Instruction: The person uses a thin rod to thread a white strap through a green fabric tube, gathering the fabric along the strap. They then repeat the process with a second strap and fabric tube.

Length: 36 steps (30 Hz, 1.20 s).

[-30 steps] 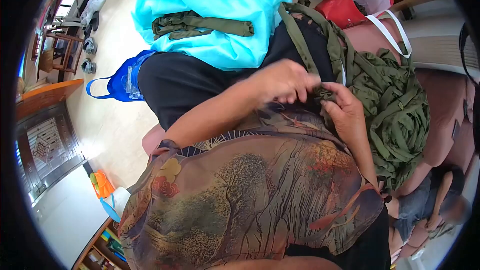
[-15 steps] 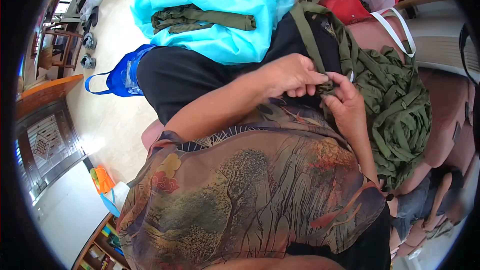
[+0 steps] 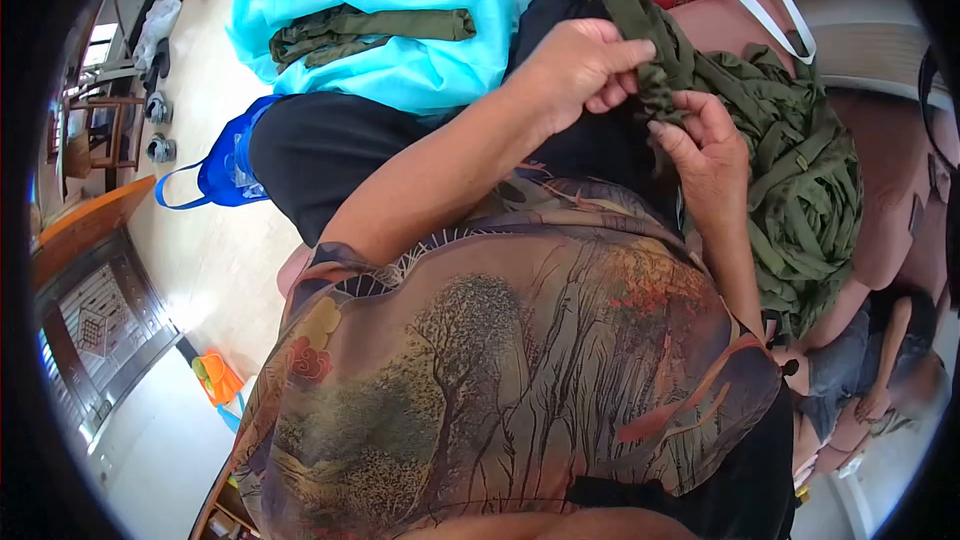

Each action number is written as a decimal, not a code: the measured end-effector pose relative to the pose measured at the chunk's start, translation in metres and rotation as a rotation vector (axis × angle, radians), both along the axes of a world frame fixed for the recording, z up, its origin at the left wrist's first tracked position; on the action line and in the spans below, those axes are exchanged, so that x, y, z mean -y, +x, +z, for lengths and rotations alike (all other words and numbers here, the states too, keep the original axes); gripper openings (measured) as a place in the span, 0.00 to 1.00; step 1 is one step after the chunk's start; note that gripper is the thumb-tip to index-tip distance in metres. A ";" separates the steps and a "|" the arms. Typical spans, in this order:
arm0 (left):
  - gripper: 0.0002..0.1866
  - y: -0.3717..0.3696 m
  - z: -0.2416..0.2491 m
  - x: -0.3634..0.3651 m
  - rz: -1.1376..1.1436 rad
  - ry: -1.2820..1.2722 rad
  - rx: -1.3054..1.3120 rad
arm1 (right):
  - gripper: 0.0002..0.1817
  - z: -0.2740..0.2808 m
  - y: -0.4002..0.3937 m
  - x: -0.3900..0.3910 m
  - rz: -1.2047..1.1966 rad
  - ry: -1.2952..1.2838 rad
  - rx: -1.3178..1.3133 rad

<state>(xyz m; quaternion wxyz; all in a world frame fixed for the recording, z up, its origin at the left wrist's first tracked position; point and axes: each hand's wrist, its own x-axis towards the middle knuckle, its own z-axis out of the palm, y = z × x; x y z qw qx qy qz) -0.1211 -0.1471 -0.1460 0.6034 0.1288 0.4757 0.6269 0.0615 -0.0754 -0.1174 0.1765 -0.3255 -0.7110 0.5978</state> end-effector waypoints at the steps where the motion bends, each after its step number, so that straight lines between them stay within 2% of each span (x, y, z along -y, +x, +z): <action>1: 0.13 -0.006 0.000 -0.002 0.023 0.008 0.022 | 0.09 0.006 0.001 -0.001 -0.028 0.081 0.065; 4: 0.15 -0.019 0.005 -0.004 0.127 0.018 0.043 | 0.08 0.009 0.011 -0.008 0.021 0.285 0.086; 7: 0.14 -0.030 0.004 -0.007 0.198 0.045 0.041 | 0.10 0.010 0.012 -0.007 0.033 0.274 0.108; 10: 0.13 -0.048 0.005 -0.008 0.292 0.043 0.062 | 0.09 0.017 0.022 -0.006 0.087 0.445 0.152; 14: 0.14 -0.072 0.006 -0.007 0.395 0.057 0.037 | 0.07 0.018 0.050 -0.006 0.093 0.480 0.186; 19: 0.16 -0.045 0.011 -0.007 0.286 0.099 0.016 | 0.06 0.005 0.062 -0.016 0.083 0.433 0.208; 22: 0.15 -0.022 0.018 -0.009 0.210 0.090 -0.055 | 0.13 0.037 0.019 -0.016 0.059 0.596 0.082; 25: 0.14 -0.005 0.027 -0.009 0.148 0.085 -0.035 | 0.18 0.037 -0.019 -0.008 0.011 0.499 -0.026; 29: 0.14 -0.014 0.036 -0.009 0.208 0.157 -0.052 | 0.15 0.032 -0.032 -0.006 0.069 0.266 0.137; 32: 0.11 -0.040 0.037 -0.007 0.289 0.178 -0.014 | 0.11 0.030 -0.016 -0.007 0.142 0.423 0.141; 36: 0.08 -0.057 0.031 -0.010 0.299 0.180 0.069 | 0.10 0.037 0.016 -0.013 0.199 0.452 0.347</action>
